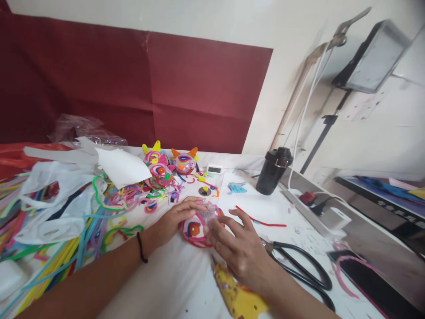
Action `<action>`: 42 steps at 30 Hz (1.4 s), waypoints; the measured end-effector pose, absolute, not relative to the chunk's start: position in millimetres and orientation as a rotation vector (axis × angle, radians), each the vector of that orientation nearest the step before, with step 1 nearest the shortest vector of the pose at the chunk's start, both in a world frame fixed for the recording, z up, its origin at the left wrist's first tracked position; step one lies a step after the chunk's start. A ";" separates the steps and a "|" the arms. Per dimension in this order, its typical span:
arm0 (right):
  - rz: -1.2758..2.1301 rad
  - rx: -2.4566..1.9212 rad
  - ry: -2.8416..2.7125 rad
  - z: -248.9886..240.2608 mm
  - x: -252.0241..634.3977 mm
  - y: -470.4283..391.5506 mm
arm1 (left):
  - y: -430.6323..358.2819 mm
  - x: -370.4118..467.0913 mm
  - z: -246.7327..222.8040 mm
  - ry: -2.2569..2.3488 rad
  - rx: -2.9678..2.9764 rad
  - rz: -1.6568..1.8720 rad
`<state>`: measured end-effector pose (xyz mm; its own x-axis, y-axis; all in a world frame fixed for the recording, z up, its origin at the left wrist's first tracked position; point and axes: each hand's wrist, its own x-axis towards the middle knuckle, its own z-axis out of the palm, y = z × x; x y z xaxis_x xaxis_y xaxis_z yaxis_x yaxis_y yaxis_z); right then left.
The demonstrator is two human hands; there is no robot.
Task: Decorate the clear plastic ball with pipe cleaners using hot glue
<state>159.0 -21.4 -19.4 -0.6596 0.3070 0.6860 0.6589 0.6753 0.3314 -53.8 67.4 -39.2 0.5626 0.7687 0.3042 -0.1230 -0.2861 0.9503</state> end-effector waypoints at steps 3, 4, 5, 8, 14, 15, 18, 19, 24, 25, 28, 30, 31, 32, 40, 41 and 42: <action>-0.765 -0.740 -2.277 -19.9 158.8 -21.6 | 66.5 -53.8 -37.3 0.535 1.631 0.973; -0.763 -0.736 -2.274 -19.9 158.6 -21.9 | 66.1 -53.9 -36.7 0.537 1.633 0.969; -0.762 -0.732 -2.272 -19.8 158.4 -22.1 | 65.8 -53.9 -36.1 0.545 1.630 0.963; -0.758 -0.725 -2.283 -20.5 157.9 -22.9 | 65.4 -54.1 -35.9 0.576 1.597 0.952; -0.762 -0.746 -2.289 -22.7 158.8 -22.6 | 65.7 -53.5 -36.7 0.593 1.513 0.919; -0.761 -0.750 -2.293 -22.8 159.1 -22.4 | 65.5 -53.4 -36.7 0.593 1.505 0.921; -0.764 -0.749 -2.304 -22.7 160.0 -22.1 | 65.2 -53.7 -37.6 0.594 1.500 0.935; -0.765 -0.746 -2.308 -22.6 160.2 -22.2 | 65.4 -53.9 -38.3 0.596 1.504 0.935; -0.751 -0.741 -2.315 -22.5 159.8 -23.1 | 67.2 -55.5 -41.9 0.588 1.558 0.945; -0.749 -0.745 -2.316 -22.4 159.7 -23.1 | 67.3 -55.6 -42.0 0.585 1.565 0.948; -0.760 -0.756 -2.315 -22.4 159.3 -22.5 | 66.9 -55.4 -41.0 0.583 1.554 0.956; -0.775 -0.757 -2.315 -22.4 159.4 -21.9 | 66.8 -55.2 -40.3 0.592 1.552 0.959; -0.779 -0.755 -2.316 -22.4 159.7 -21.6 | 67.1 -55.1 -40.1 0.601 1.556 0.961; -0.783 -0.752 -2.315 -22.4 160.1 -21.5 | 67.4 -55.1 -40.1 0.612 1.563 0.964; -0.806 -0.723 -2.305 -22.0 163.8 -22.2 | 65.3 -54.5 -37.9 0.653 1.539 0.964; -0.811 -0.727 -2.304 -22.1 163.4 -22.0 | 64.7 -54.4 -37.2 0.658 1.528 0.965; -0.814 -0.731 -2.303 -22.4 163.0 -21.8 | 64.3 -54.4 -36.7 0.662 1.523 0.970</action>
<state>163.0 -21.8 -22.4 -0.6797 0.2958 0.6712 0.6520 0.6629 0.3681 -54.4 64.3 -36.7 0.4985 0.8400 0.2142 -0.1072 -0.1855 0.9768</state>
